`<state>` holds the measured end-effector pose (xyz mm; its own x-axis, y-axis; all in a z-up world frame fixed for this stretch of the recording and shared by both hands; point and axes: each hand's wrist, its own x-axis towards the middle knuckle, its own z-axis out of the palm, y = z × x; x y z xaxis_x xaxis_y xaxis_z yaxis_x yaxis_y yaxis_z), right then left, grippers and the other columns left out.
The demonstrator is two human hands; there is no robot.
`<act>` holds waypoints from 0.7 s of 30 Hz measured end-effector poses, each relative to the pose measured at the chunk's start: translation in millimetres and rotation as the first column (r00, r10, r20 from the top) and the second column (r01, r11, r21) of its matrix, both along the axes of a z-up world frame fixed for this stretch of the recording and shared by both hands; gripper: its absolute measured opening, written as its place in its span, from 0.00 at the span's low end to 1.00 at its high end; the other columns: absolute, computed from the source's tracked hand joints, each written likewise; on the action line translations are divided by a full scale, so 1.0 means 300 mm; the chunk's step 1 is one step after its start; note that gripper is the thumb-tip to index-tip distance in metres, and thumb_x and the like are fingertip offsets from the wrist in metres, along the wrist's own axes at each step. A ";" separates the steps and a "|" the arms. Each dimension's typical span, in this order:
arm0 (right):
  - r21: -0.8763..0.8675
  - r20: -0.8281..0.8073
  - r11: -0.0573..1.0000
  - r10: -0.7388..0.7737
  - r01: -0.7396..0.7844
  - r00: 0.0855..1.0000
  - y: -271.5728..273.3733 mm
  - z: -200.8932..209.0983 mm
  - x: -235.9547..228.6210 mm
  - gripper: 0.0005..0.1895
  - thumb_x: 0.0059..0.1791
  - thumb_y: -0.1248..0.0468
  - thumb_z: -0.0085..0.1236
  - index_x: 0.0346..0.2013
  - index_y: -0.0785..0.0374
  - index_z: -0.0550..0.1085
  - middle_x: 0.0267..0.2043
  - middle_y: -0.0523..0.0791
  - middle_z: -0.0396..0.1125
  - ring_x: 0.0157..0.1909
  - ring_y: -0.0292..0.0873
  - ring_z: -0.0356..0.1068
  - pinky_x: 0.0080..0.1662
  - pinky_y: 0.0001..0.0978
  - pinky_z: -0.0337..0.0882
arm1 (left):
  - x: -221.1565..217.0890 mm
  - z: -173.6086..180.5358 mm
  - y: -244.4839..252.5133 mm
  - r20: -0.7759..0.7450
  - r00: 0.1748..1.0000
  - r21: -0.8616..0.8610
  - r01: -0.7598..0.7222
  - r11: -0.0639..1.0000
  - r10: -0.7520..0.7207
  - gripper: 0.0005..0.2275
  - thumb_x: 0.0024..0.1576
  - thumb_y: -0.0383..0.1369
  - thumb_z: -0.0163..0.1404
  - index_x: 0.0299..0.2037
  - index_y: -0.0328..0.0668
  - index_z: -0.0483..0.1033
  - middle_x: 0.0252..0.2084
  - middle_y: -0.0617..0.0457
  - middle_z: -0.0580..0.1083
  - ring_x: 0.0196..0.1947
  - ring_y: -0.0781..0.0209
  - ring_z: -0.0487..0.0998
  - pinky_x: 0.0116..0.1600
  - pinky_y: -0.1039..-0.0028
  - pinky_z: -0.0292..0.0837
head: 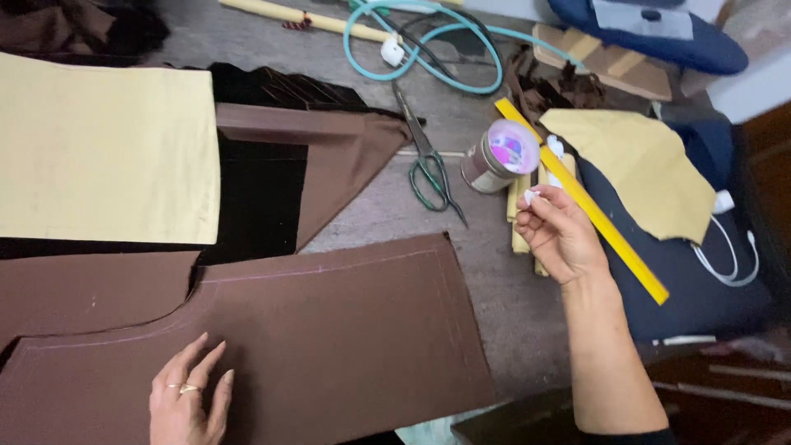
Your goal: The person cuts a piece of brown fabric along a marked pattern using shears. After cutting, they use a yellow ruler and a piece of chalk to measure and mark lines on the fabric.
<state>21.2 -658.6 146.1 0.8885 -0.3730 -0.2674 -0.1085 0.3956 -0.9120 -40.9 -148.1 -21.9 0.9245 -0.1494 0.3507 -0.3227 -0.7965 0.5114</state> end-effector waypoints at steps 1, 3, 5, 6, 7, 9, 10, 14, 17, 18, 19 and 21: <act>-0.001 -0.004 1.000 -0.012 0.012 1.000 0.035 0.019 -0.024 0.05 0.49 0.70 0.54 0.39 0.60 0.73 0.34 0.48 0.70 0.31 0.37 0.69 0.38 0.24 0.73 | -0.005 0.001 0.000 -0.004 1.000 -0.001 0.012 1.000 -0.012 0.18 0.54 0.35 0.51 0.56 0.51 0.73 0.63 0.55 0.68 0.58 0.51 0.70 0.64 0.62 0.64; 0.105 -0.042 0.994 -0.021 0.026 0.999 0.104 0.060 -0.052 0.06 0.49 0.71 0.52 0.39 0.60 0.70 0.34 0.49 0.67 0.32 0.39 0.67 0.35 0.23 0.71 | -0.002 0.002 -0.005 0.030 0.999 -0.063 0.047 0.997 -0.045 0.17 0.54 0.33 0.51 0.55 0.50 0.73 0.62 0.54 0.68 0.58 0.52 0.70 0.63 0.63 0.64; 0.111 -0.017 0.994 0.004 -0.002 1.000 0.130 0.059 -0.086 0.10 0.48 0.71 0.52 0.44 0.61 0.71 0.34 0.49 0.68 0.32 0.39 0.69 0.36 0.24 0.71 | 0.003 0.006 -0.010 0.047 0.997 -0.075 0.063 0.995 -0.059 0.16 0.54 0.32 0.51 0.54 0.50 0.73 0.62 0.53 0.68 0.58 0.52 0.71 0.63 0.64 0.64; 0.119 0.005 0.992 0.035 -0.036 0.999 0.144 0.057 -0.107 0.14 0.47 0.71 0.53 0.48 0.63 0.71 0.34 0.49 0.69 0.32 0.39 0.70 0.37 0.26 0.72 | -0.001 0.010 -0.012 0.062 0.996 -0.084 0.073 0.994 -0.068 0.16 0.55 0.32 0.51 0.54 0.50 0.74 0.62 0.52 0.69 0.58 0.52 0.71 0.63 0.64 0.64; 0.122 0.005 0.992 0.035 -0.035 0.999 0.150 0.048 -0.114 0.14 0.47 0.71 0.53 0.48 0.63 0.71 0.34 0.49 0.69 0.32 0.39 0.70 0.37 0.26 0.72 | -0.003 0.016 -0.015 0.062 0.996 -0.081 0.073 0.994 -0.069 0.16 0.55 0.32 0.51 0.54 0.50 0.74 0.62 0.52 0.69 0.58 0.52 0.71 0.63 0.64 0.64; 0.211 0.007 0.978 -0.011 0.010 1.000 0.160 0.031 -0.134 0.10 0.48 0.73 0.53 0.44 0.63 0.73 0.34 0.50 0.69 0.32 0.41 0.70 0.38 0.28 0.72 | -0.016 0.030 -0.025 0.051 0.997 -0.098 0.068 0.993 -0.063 0.16 0.55 0.31 0.51 0.55 0.50 0.73 0.62 0.54 0.68 0.59 0.52 0.70 0.65 0.64 0.62; 0.213 0.005 0.977 -0.012 0.011 1.000 0.164 0.020 -0.142 0.10 0.48 0.73 0.53 0.44 0.63 0.73 0.34 0.50 0.69 0.32 0.41 0.70 0.38 0.28 0.72 | -0.028 0.033 -0.021 0.048 0.997 -0.096 0.068 0.993 -0.064 0.16 0.55 0.31 0.51 0.55 0.50 0.73 0.62 0.54 0.68 0.59 0.52 0.70 0.65 0.64 0.62; 0.258 0.053 0.963 0.071 -0.083 0.996 0.151 -0.002 -0.140 0.08 0.49 0.71 0.53 0.43 0.62 0.72 0.33 0.47 0.68 0.31 0.38 0.67 0.36 0.26 0.68 | -0.061 0.049 -0.037 -0.021 1.000 -0.082 0.008 0.997 -0.009 0.16 0.55 0.33 0.50 0.55 0.51 0.73 0.63 0.56 0.68 0.61 0.52 0.69 0.66 0.63 0.62; 0.297 0.072 0.945 0.120 -0.136 0.990 0.138 -0.019 -0.126 0.06 0.49 0.71 0.53 0.40 0.62 0.72 0.34 0.48 0.68 0.32 0.39 0.68 0.37 0.26 0.70 | -0.094 0.068 -0.052 -0.030 0.998 -0.068 -0.055 0.996 0.054 0.15 0.55 0.33 0.50 0.54 0.51 0.74 0.62 0.58 0.68 0.60 0.53 0.69 0.65 0.66 0.63; 0.319 0.075 0.937 0.122 -0.140 0.990 0.129 -0.025 -0.119 0.06 0.49 0.71 0.53 0.39 0.62 0.73 0.35 0.50 0.68 0.33 0.41 0.69 0.38 0.28 0.73 | -0.105 0.073 -0.064 -0.028 0.996 -0.068 -0.082 0.994 0.080 0.15 0.56 0.33 0.51 0.53 0.50 0.75 0.62 0.58 0.69 0.59 0.54 0.69 0.66 0.67 0.63; 0.324 0.071 0.934 0.133 -0.149 0.989 0.119 -0.032 -0.113 0.06 0.49 0.71 0.53 0.39 0.62 0.73 0.35 0.50 0.68 0.33 0.41 0.69 0.38 0.28 0.73 | -0.121 0.071 -0.072 -0.032 0.995 -0.063 -0.093 0.994 0.091 0.15 0.56 0.33 0.51 0.53 0.50 0.75 0.62 0.58 0.69 0.59 0.54 0.69 0.66 0.67 0.63; 0.245 0.021 0.957 0.154 -0.154 0.988 0.088 -0.045 -0.085 0.06 0.48 0.72 0.54 0.38 0.61 0.72 0.35 0.52 0.70 0.34 0.43 0.70 0.37 0.29 0.73 | -0.142 0.065 -0.100 -0.075 0.986 -0.025 -0.153 0.988 0.151 0.16 0.56 0.34 0.50 0.56 0.54 0.73 0.63 0.58 0.68 0.60 0.51 0.67 0.66 0.65 0.63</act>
